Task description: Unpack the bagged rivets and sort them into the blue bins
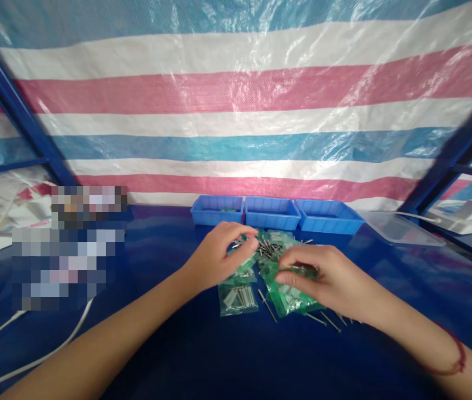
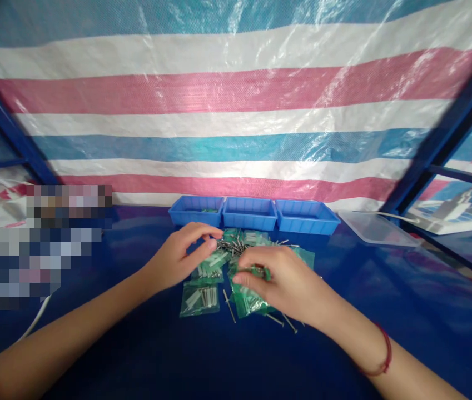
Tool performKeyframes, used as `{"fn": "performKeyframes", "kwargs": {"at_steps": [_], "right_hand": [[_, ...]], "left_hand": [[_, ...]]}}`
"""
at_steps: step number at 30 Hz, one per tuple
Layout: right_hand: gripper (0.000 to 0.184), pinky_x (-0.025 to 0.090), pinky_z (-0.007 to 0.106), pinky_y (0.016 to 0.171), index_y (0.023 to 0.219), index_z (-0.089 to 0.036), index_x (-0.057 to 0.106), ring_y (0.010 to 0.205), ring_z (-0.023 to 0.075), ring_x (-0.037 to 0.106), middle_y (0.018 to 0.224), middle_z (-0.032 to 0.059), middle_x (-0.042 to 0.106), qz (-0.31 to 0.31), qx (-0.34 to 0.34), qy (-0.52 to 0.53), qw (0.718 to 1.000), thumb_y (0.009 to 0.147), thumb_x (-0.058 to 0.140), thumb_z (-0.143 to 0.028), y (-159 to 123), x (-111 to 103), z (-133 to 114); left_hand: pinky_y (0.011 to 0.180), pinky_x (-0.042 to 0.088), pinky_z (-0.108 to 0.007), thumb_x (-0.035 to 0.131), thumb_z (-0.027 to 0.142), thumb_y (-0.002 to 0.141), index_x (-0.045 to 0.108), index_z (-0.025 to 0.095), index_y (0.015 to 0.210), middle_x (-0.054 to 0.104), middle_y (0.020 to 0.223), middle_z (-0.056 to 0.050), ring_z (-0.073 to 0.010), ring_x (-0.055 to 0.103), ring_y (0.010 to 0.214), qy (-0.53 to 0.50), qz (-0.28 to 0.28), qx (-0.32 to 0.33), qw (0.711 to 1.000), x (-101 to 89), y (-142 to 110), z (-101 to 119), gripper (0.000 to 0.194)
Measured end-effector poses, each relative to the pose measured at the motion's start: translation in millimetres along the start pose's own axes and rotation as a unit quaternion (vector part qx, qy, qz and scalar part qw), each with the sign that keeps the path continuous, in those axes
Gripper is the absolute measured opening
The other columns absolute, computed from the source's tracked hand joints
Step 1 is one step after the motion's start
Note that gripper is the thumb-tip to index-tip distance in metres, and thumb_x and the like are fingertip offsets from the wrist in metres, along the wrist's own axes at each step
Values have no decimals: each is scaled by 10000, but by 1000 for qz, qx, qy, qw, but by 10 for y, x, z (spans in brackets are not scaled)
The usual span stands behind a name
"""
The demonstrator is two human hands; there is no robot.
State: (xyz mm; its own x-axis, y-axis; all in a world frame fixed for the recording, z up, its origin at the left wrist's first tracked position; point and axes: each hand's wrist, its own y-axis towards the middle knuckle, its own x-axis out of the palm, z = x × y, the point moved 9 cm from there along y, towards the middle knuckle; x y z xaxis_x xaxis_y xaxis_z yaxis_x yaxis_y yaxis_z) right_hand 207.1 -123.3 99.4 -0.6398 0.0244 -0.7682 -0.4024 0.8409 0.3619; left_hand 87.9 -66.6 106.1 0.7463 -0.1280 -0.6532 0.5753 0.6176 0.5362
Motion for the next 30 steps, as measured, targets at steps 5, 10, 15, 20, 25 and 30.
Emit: {"fn": "performKeyframes", "kwargs": {"at_steps": [5,10,15,20,25,30], "right_hand": [[286,416,196,409,618,-181,544,451,80,488,540,-35,536,194,113,217,950,768,663,-392,-48,-164,219],[244,508,220,482,763,-172,638,541,103,569,677,1,625,146,136,297,934,760,663,-415,-8,-22,242],[200,548,295,656,807,-177,675,706,172,664,759,32,708,94,99,259,956,755,676,-371,25,31,233],[108,559,329,680,836,-198,683,729,195,682,808,46,726,222,66,105,967,783,642,-283,-86,-240,201],[173,541,377,823,858,-238,685,902,208,675,917,44,721,264,-83,21,961,796,577,-118,-148,-350,-152],[238,543,368,804,866,-259,720,973,218,647,1064,63,675,260,-127,-11,957,807,545,-109,-178,-310,-284]], "left_hand": [[814,436,-297,664,376,772,600,191,1050,676,987,-43,-200,606,905,-132,-65,-19,989,372,-135,264,340],[695,435,-265,605,313,819,594,177,903,660,840,-18,-161,589,772,-200,-4,-132,971,476,-181,-7,160],[684,431,-256,604,294,813,562,175,793,620,756,4,-141,572,726,-202,-1,-121,972,405,-143,-52,128],[884,431,-347,499,386,889,511,219,1197,650,1096,-63,-207,595,1001,-226,-34,-104,968,395,-140,15,351],[928,406,-375,217,480,959,603,202,1105,653,1074,-75,-221,563,1052,-241,-12,-111,964,358,-162,-18,497],[780,429,-303,485,377,888,646,179,896,650,853,-38,-180,575,814,-168,13,-90,982,230,-144,74,255]]}}
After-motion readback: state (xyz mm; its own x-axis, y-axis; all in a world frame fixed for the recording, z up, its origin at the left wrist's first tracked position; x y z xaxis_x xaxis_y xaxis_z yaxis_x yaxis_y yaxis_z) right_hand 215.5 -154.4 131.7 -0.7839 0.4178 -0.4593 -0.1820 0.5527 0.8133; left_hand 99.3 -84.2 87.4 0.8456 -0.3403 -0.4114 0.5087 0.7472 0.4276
